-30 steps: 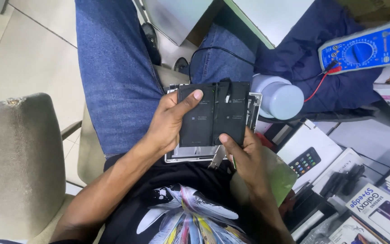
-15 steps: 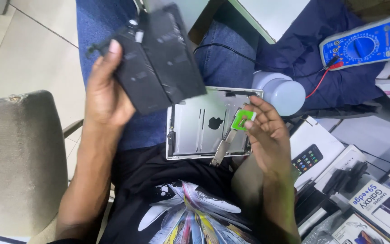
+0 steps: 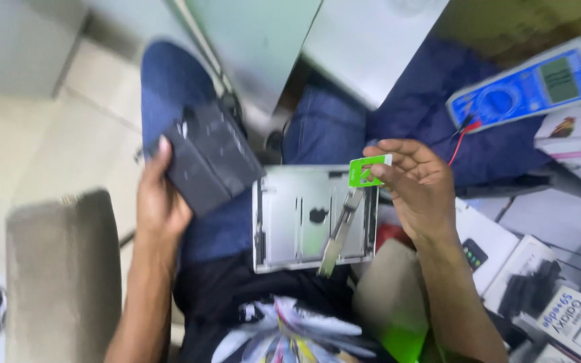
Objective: Removing a battery from a tablet using solvent and a prying tool
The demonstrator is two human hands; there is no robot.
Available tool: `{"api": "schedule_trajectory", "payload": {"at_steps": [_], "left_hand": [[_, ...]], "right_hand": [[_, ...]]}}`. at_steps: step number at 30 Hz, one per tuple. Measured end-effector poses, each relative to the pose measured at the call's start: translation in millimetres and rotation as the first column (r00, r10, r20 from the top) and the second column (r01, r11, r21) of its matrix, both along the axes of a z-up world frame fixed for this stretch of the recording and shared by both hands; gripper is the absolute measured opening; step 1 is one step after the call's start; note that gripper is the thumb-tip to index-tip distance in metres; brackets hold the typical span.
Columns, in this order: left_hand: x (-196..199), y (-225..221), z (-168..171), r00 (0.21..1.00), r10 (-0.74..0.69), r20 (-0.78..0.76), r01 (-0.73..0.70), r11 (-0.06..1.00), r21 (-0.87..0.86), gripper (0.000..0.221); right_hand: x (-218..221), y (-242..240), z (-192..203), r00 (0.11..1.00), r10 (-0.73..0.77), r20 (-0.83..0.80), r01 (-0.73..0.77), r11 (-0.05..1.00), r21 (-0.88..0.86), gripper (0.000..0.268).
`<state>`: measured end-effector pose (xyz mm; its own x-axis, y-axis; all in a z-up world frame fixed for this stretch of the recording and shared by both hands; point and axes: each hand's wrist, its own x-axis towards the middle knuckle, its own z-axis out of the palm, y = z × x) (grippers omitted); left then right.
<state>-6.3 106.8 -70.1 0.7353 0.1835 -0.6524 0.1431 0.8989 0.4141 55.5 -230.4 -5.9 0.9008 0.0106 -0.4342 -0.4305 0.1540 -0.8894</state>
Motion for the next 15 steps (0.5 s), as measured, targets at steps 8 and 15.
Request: {"api": "schedule_trajectory", "payload": {"at_steps": [8,15], "left_hand": [[-15.1,-14.7,-26.4,0.968,-0.192,-0.160,0.214,0.967,0.138,0.037],[-19.9,-9.2,-36.2,0.947,-0.212,-0.242,0.260,0.947,0.187,0.033]], "right_hand": [[104.8,29.2,-23.3,0.885,0.100,0.454,-0.092,0.995,-0.038,0.037],[157.8,80.4,-2.0,0.646,0.200,0.737,-0.024,0.970,-0.242,0.021]]}}
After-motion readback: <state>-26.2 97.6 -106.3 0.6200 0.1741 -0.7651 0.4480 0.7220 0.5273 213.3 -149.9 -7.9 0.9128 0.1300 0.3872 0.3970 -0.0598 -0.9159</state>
